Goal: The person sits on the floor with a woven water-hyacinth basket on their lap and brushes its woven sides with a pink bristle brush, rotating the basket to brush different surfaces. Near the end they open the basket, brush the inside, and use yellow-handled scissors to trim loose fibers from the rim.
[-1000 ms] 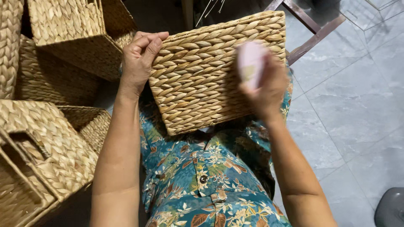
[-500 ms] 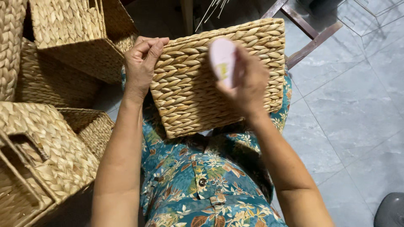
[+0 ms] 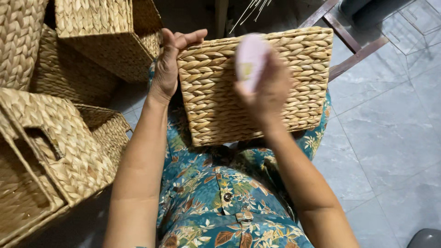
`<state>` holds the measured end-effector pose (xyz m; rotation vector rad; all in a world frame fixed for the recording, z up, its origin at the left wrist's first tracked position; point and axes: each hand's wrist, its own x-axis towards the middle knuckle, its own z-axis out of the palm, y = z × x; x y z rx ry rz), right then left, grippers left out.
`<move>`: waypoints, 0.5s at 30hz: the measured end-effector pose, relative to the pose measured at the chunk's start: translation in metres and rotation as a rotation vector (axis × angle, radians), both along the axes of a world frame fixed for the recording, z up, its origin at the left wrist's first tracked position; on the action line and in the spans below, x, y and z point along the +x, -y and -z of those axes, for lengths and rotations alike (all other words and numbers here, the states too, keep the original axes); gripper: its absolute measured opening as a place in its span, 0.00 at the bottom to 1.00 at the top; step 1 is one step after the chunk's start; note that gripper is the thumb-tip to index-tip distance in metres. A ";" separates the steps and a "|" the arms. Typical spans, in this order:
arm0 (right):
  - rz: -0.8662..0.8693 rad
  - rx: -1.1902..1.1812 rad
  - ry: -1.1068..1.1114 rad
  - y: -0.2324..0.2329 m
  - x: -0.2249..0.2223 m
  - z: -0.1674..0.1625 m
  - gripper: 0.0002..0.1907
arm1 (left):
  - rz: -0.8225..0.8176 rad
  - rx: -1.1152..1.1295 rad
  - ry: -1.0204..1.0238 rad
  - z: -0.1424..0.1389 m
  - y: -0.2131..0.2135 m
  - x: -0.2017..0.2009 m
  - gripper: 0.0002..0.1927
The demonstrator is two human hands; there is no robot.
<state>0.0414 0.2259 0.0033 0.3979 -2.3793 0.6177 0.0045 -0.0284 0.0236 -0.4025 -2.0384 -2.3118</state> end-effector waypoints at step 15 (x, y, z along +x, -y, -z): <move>0.044 -0.139 0.065 -0.098 -0.026 0.017 0.47 | -0.020 -0.061 0.049 -0.007 0.002 0.005 0.61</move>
